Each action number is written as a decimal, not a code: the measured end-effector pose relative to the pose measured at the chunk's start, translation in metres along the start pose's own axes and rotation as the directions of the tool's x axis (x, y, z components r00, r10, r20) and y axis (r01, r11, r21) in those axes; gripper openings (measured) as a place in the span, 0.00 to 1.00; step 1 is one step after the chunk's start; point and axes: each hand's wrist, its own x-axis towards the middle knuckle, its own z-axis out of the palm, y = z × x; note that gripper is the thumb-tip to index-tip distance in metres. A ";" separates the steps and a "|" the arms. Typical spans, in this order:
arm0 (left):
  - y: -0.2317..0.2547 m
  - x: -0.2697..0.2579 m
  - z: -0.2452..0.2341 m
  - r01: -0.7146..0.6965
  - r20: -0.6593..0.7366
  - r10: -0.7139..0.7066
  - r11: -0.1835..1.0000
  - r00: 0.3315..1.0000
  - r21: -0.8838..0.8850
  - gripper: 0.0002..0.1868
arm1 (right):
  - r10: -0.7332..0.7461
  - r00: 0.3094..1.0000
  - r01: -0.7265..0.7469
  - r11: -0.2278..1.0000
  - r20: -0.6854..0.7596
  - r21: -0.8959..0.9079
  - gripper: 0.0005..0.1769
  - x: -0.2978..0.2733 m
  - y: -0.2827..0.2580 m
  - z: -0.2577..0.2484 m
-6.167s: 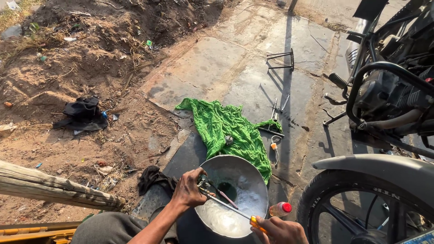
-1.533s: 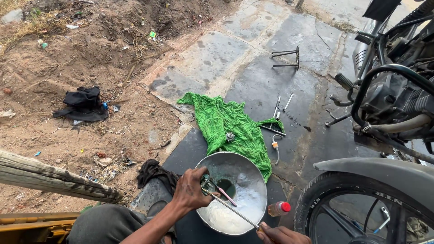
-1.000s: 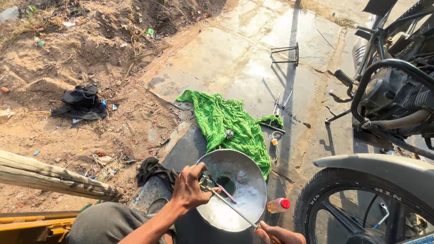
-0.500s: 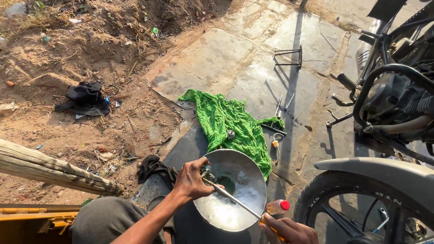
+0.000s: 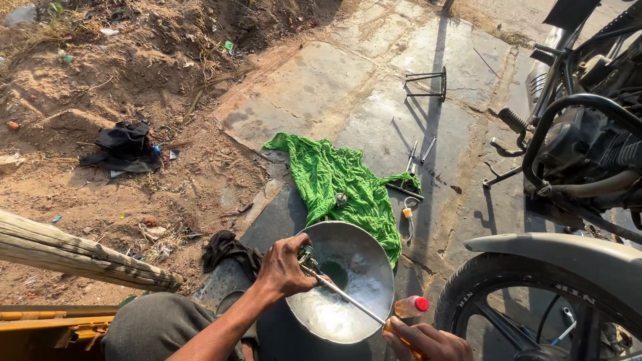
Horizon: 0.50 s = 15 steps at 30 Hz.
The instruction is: Cleaning and reassembling a motorcycle carburetor.
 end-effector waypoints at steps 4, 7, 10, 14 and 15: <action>0.000 -0.001 0.000 -0.012 0.010 0.012 1.000 1.000 0.015 0.39 | -0.088 0.995 0.084 0.994 -0.055 -0.064 0.20 -0.002 0.002 0.005; -0.001 -0.002 0.003 -0.019 0.007 0.019 1.000 1.000 0.016 0.38 | -0.038 0.999 0.036 0.996 -0.023 -0.085 0.21 -0.002 0.001 0.004; -0.001 -0.002 0.003 -0.020 0.010 0.019 0.999 1.000 0.025 0.37 | -0.090 0.993 0.082 0.990 -0.071 -0.114 0.22 -0.006 0.023 0.023; -0.013 -0.004 0.014 -0.057 -0.011 0.058 0.997 0.998 0.053 0.38 | -0.565 0.816 0.511 0.804 -0.123 -0.304 0.17 -0.007 0.058 0.042; -0.021 -0.004 0.020 -0.062 -0.013 0.063 0.997 0.998 0.056 0.38 | -0.566 0.815 0.510 0.803 -0.127 -0.308 0.17 -0.009 0.067 0.050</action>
